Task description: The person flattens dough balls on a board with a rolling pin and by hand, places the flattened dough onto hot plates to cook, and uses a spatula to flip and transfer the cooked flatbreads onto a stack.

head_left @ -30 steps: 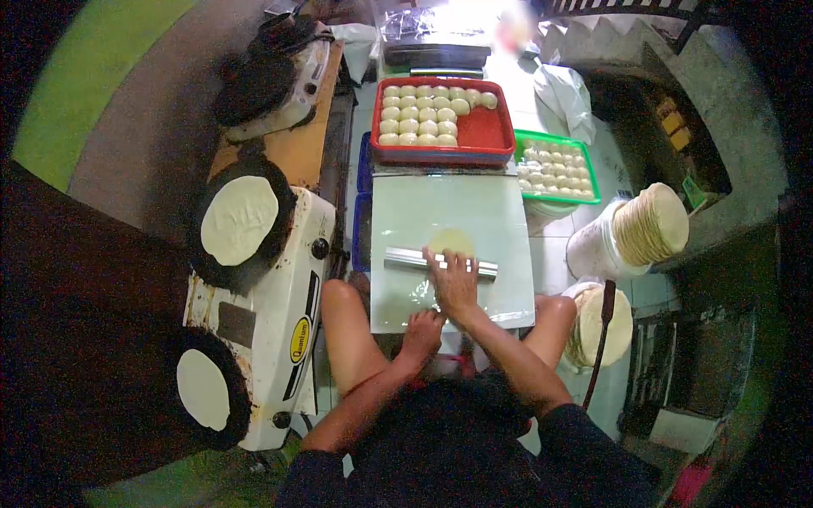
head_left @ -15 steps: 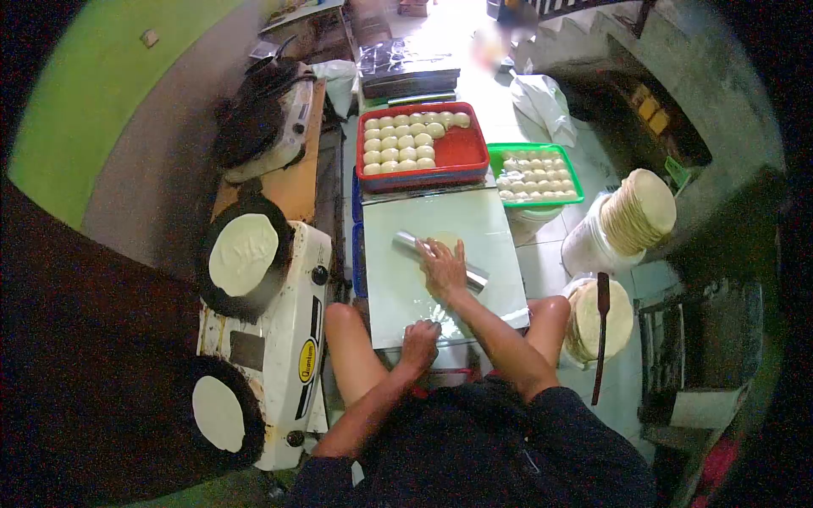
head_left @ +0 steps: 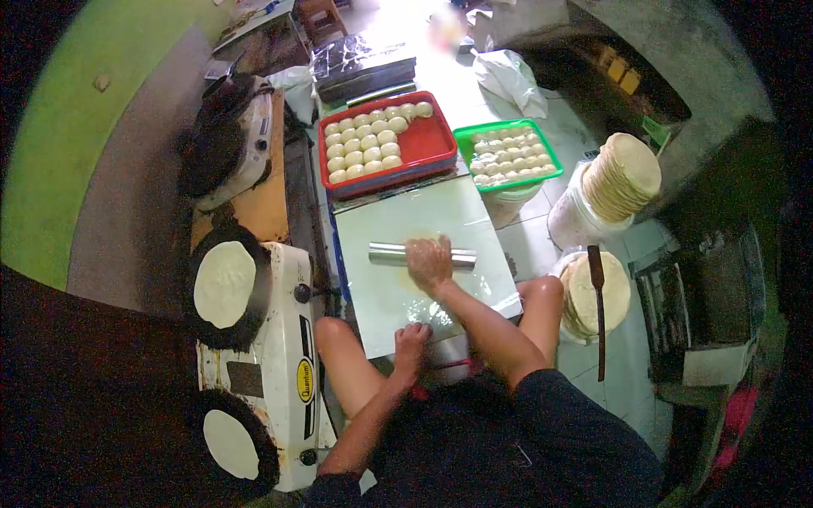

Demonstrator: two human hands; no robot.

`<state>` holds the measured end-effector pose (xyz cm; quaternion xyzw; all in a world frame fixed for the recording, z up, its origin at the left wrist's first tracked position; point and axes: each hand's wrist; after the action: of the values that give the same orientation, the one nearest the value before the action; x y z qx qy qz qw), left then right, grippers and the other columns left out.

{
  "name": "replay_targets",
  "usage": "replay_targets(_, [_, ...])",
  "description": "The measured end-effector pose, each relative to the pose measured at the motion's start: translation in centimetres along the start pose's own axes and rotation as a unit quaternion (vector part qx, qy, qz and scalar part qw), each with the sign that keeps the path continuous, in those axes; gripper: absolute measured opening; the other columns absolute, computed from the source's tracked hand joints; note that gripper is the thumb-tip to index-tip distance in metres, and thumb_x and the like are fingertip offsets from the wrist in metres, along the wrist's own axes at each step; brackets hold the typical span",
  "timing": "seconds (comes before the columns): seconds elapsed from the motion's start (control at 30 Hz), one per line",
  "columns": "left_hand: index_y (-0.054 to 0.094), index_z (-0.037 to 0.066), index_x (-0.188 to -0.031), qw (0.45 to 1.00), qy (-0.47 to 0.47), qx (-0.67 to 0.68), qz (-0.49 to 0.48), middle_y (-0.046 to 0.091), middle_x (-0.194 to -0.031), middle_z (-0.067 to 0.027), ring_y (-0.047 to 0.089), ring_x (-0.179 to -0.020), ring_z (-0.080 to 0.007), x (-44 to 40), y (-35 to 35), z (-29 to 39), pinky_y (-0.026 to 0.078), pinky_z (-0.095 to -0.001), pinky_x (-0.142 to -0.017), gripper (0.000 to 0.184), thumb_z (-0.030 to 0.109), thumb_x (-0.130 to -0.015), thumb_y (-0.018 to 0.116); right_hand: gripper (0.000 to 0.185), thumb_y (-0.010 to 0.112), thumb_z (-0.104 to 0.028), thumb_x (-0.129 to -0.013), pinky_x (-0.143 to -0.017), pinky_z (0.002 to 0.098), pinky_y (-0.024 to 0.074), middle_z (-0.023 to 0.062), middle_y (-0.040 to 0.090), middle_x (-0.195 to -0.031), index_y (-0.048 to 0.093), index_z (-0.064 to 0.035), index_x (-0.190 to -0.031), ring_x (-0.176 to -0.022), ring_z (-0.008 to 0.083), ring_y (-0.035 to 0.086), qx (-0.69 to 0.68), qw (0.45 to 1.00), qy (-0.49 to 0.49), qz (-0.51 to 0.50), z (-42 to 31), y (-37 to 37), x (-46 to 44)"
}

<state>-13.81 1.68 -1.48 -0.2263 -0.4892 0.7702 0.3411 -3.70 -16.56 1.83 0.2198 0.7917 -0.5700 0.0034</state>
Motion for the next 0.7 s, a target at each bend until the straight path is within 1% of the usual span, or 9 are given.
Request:
replay_targets(0.07, [0.061, 0.012, -0.101, 1.000, 0.006, 0.014, 0.012, 0.062, -0.100, -0.0072, 0.060, -0.101, -0.0269, 0.2, 0.1, -0.1, 0.042, -0.0442, -0.090, 0.026, 0.012, -0.076, 0.068, 0.028, 0.054, -0.028, -0.095, -0.108, 0.0608, 0.0317, 0.0105, 0.070, -0.102, 0.072, -0.0079, -0.087, -0.111, 0.0297, 0.061, -0.015, 1.000, 0.004, 0.002, 0.4, -1.1, -1.4])
replay_targets(0.1, [0.061, 0.012, -0.102, 1.000, 0.007, 0.008, 0.008, 0.061, -0.100, -0.0075, 0.060, -0.101, -0.0271, 0.3, 0.0, 0.1, 0.042, -0.0445, -0.090, 0.030, 0.012, -0.073, 0.071, 0.024, 0.057, -0.022, -0.087, -0.115, 0.0646, 0.0191, 0.0236, 0.056, -0.136, 0.075, -0.0068, -0.090, -0.138, 0.0360, 0.043, -0.053, 0.997, 0.027, 0.043, 0.2, -1.0, -1.8])
replay_targets(0.2, [0.060, 0.012, -0.105, 1.000, 0.003, -0.003, -0.001, 0.061, -0.102, -0.0085, 0.059, -0.102, -0.0277, 0.4, -0.1, 0.1, 0.042, -0.0448, -0.091, 0.044, 0.011, -0.065, 0.077, 0.027, 0.063, -0.022, -0.083, -0.118, 0.0653, 0.0127, 0.0284, 0.029, -0.157, 0.074, -0.0004, -0.094, -0.144, 0.0463, 0.031, -0.086, 0.995, 0.035, 0.036, 0.1, -1.3, -2.5])
replay_targets(0.23, [0.060, 0.012, -0.107, 1.000, 0.001, -0.006, -0.005, 0.061, -0.103, -0.0088, 0.059, -0.103, -0.0279, 0.4, -0.2, 0.2, 0.042, -0.0448, -0.091, 0.048, 0.011, -0.062, 0.079, 0.052, 0.064, -0.018, -0.079, -0.119, 0.0633, 0.0146, 0.0306, 0.009, -0.162, 0.063, -0.0019, -0.128, -0.146, 0.0520, 0.023, -0.123, 0.992, 0.039, -0.005, 0.5, -0.5, -2.8])
replay_targets(0.33, [0.061, 0.011, -0.105, 1.000, -0.001, -0.015, 0.001, 0.061, -0.102, -0.0095, 0.059, -0.104, -0.0287, 0.5, -0.9, 0.7, 0.042, -0.0448, -0.091, 0.045, 0.009, -0.064, 0.077, 0.081, 0.063, -0.013, -0.077, -0.119, 0.0621, 0.0197, 0.0335, 0.012, -0.160, 0.035, -0.0090, -0.153, -0.145, 0.0509, 0.026, -0.286, 0.957, 0.036, -0.038, 0.1, 0.7, -3.2])
replay_targets(0.37, [0.062, 0.010, -0.105, 1.000, -0.002, -0.012, 0.007, 0.061, -0.102, -0.0098, 0.059, -0.104, -0.0289, 0.4, -0.8, 0.6, 0.043, -0.0450, -0.090, 0.044, 0.008, -0.064, 0.076, 0.092, 0.063, -0.012, -0.081, -0.117, 0.0621, 0.0242, 0.0256, 0.019, -0.162, 0.015, -0.0184, -0.159, -0.145, 0.0422, 0.032, -0.200, 0.969, 0.039, -0.136, 0.2, 0.7, -3.0])
replay_targets(0.47, [0.063, 0.009, -0.103, 1.000, -0.005, -0.013, 0.007, 0.062, -0.102, -0.0104, 0.060, -0.104, -0.0292, 0.2, 0.4, 0.0, 0.043, -0.0455, -0.090, 0.040, 0.006, -0.064, 0.073, 0.078, 0.064, -0.020, -0.086, -0.116, 0.0615, 0.0267, 0.0157, 0.038, -0.155, 0.030, -0.0185, -0.156, -0.141, 0.0356, 0.041, -0.002, 0.976, -0.085, -0.203, -0.9, -1.4, -1.5])
replay_targets(0.5, [0.063, 0.008, -0.102, 1.000, -0.011, -0.018, -0.003, 0.062, -0.102, -0.0106, 0.060, -0.104, -0.0291, 0.0, 0.3, 0.1, 0.043, -0.0457, -0.089, 0.038, 0.005, -0.064, 0.073, 0.066, 0.062, -0.029, -0.092, -0.119, 0.0603, 0.0202, 0.0050, 0.047, -0.149, 0.036, -0.0227, -0.153, -0.142, 0.0280, 0.040, 0.017, 0.982, -0.100, -0.160, -1.3, -1.1, -0.5])
replay_targets(0.7, [0.064, 0.008, -0.098, 1.000, -0.017, -0.006, -0.007, 0.064, -0.099, -0.0094, 0.060, -0.101, -0.0295, 0.1, -1.3, 0.9, 0.044, -0.0464, -0.089, 0.035, 0.006, -0.064, 0.072, 0.039, 0.054, -0.038, -0.096, -0.118, 0.0672, 0.0022, 0.0068, 0.034, -0.159, 0.061, -0.0299, -0.133, -0.153, 0.0325, 0.014, -0.007, 0.975, -0.158, -0.157, 1.2, -2.3, 3.0])
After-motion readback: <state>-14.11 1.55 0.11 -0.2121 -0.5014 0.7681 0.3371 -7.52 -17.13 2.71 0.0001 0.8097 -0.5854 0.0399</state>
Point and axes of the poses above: each hand's wrist, its own x-axis away from the middle knuckle, its own y-axis out of the palm, z = x × y
